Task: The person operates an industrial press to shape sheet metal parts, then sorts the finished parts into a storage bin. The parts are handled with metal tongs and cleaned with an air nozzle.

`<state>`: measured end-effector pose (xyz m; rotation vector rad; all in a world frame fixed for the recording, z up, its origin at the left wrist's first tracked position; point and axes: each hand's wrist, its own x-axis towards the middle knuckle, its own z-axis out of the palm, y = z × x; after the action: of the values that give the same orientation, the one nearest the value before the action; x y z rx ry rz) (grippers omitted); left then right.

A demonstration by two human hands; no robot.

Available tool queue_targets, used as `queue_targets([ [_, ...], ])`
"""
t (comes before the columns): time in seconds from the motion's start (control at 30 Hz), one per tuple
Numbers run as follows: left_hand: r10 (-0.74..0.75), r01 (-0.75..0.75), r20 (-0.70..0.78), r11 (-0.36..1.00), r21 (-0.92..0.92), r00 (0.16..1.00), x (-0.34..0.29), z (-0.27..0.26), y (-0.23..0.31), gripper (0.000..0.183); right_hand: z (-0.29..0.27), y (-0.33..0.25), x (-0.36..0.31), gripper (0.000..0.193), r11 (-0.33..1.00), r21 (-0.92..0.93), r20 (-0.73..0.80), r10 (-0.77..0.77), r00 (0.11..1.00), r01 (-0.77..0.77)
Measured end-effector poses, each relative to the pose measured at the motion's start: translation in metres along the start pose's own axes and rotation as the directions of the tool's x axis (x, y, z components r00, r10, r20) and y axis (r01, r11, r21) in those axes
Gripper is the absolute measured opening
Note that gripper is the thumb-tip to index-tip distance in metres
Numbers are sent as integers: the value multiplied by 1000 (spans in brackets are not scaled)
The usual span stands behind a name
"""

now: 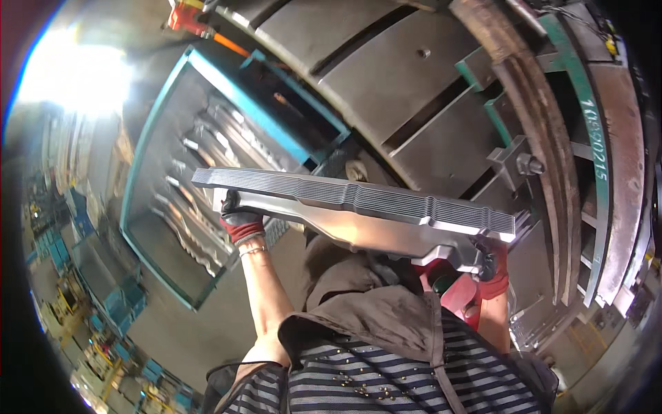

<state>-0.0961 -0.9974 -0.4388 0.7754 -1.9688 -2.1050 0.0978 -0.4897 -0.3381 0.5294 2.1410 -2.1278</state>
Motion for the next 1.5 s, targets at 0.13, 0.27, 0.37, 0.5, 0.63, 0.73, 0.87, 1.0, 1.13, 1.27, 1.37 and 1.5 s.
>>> queue_targets([
  [0.13,-336,226,-100,796,-561,936,-22,-94,-43,38,61,-8,-3,59,907,265,-168,377,911,-327],
  [0.27,-273,144,-181,842,-520,945,-54,-196,-71,36,117,-8,2,35,957,72,22,280,960,-281],
  [0.37,-349,100,-371,830,-549,861,-76,-235,-77,34,151,-5,6,28,939,-93,63,338,939,-331],
  [0.5,-158,118,-509,987,-111,846,-102,-275,-80,31,182,30,2,24,897,-49,110,441,891,-438],
  [0.63,-416,76,-579,851,-519,701,-125,-322,-107,29,220,27,23,31,808,-445,660,4,751,387],
  [0.73,-461,96,-624,845,-527,631,-138,-344,-134,28,229,38,17,31,869,-464,430,390,814,-172],
  [0.87,-588,136,-636,779,-612,500,-141,-340,-146,27,245,44,15,37,854,-8,287,501,817,-520],
  [1.0,-603,126,-612,757,-641,512,-141,-331,-157,30,239,58,26,31,836,-233,220,543,810,-497],
  [1.13,-462,248,-608,880,-405,646,-155,-358,-215,31,254,54,29,28,830,-271,88,525,847,-487],
  [1.27,-456,158,-520,841,-518,722,-159,-374,-260,29,269,40,32,27,832,-272,36,511,859,-484],
  [1.37,-356,84,-429,841,-535,830,-167,-388,-284,26,290,33,31,26,857,-336,-12,411,912,-391],
  [1.5,-386,168,-510,891,-421,769,-154,-366,-279,27,331,12,51,26,856,-393,88,398,913,-335],
])
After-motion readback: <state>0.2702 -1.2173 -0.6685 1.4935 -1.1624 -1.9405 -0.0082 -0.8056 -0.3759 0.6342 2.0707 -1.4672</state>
